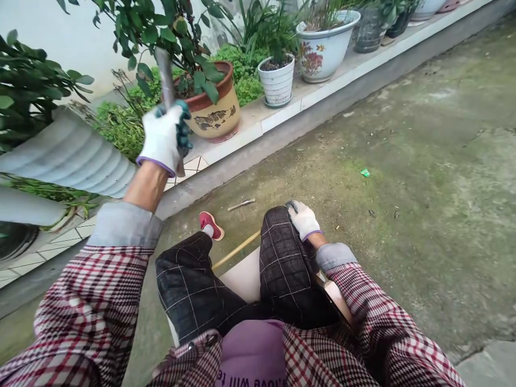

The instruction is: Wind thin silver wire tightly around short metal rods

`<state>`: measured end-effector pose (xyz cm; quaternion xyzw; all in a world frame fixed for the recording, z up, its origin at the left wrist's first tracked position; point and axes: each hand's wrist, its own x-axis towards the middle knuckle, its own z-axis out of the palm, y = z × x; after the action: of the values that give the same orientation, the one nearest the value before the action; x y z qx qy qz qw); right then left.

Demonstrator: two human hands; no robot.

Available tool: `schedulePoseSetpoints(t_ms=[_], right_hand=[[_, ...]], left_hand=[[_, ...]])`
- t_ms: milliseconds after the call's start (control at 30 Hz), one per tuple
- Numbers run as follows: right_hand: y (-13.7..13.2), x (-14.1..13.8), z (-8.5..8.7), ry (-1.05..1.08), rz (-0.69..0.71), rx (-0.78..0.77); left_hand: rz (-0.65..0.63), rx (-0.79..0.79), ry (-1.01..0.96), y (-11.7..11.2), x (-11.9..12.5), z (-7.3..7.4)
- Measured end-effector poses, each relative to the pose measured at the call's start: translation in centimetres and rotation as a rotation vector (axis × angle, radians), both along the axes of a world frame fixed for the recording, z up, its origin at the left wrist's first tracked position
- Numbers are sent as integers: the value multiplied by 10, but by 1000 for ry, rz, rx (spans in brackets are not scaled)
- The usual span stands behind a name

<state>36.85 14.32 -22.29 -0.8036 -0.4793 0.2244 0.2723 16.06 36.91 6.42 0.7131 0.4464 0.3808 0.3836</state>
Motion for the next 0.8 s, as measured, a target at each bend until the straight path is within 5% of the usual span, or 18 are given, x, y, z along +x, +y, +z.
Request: schedulePoseSetpoints(t_ms=[133, 267, 433, 600, 700, 800], right_hand=[[-1, 1, 3, 2, 17, -10], [5, 7, 24, 26, 44, 19], [13, -16, 91, 171, 136, 374], [-15, -91, 152, 336, 389, 641], [-47, -132, 158, 373, 562, 641], [-74, -154, 144, 424, 778, 505]], left_hand=[[122, 191, -137, -10, -25, 35], [-29, 111, -115, -70, -57, 35], [-183, -258, -28, -169, -99, -16], [-118, -526, -147, -251, -122, -73], [-118, -534, -147, -286, -131, -91], [-142, -523, -152, -302, -140, -104]])
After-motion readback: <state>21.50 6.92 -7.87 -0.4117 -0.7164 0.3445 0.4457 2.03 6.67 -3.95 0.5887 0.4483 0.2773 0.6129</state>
